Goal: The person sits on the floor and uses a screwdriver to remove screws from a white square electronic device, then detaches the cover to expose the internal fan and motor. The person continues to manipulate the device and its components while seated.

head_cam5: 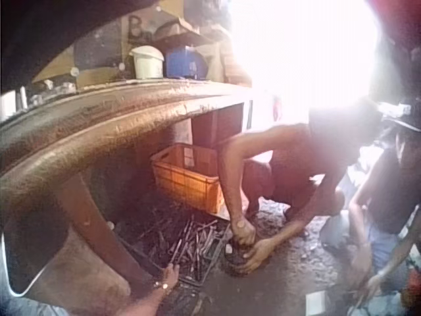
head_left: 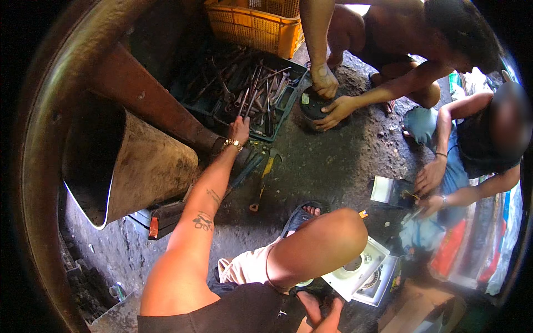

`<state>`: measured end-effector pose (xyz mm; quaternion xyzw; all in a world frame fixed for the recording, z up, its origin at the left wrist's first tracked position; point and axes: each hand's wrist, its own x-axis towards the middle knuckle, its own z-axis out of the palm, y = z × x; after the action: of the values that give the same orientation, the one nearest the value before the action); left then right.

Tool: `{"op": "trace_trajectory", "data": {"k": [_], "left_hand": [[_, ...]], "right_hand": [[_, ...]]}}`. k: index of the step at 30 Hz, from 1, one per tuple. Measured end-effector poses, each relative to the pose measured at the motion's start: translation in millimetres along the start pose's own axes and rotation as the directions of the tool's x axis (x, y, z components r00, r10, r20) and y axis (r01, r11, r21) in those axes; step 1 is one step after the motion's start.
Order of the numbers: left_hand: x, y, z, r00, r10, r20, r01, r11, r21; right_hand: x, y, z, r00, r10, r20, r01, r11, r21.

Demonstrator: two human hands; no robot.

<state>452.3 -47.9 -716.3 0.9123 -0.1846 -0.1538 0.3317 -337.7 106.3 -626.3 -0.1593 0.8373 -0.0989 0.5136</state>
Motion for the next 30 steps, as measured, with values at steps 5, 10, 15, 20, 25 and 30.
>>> {"op": "trace_trajectory", "data": {"k": [5, 10, 15, 20, 25, 30], "left_hand": [[-25, -3, 24, 0.987, 0.057, -0.152, -0.076, 0.99, -0.121], [-26, -16, 15, 0.995, 0.093, -0.047, -0.099, 0.986, -0.132], [-12, -30, -15, 0.994, 0.093, -0.058, -0.099, 0.99, -0.099], [-29, 53, -35, 0.889, -0.335, 0.311, 0.409, 0.887, -0.215], [-39, 9, -46, 0.976, -0.018, -0.216, 0.006, 0.999, -0.054], [-161, 45, -23, 0.927, 0.364, -0.088, -0.365, 0.931, -0.001]], "right_hand": [[-1, 1, -2, 0.999, -0.012, 0.033, 0.012, 1.0, -0.009], [-4, 7, -4, 0.999, -0.013, 0.041, 0.014, 1.0, -0.002], [-6, 1, -2, 0.997, -0.033, 0.074, 0.034, 0.999, -0.009], [-11, -23, -9, 0.995, -0.097, 0.027, 0.097, 0.995, -0.012], [-12, -66, -9, 0.976, -0.192, 0.1, 0.202, 0.974, -0.101], [-11, -94, -56, 0.942, -0.329, 0.071, 0.336, 0.927, -0.165]]}}
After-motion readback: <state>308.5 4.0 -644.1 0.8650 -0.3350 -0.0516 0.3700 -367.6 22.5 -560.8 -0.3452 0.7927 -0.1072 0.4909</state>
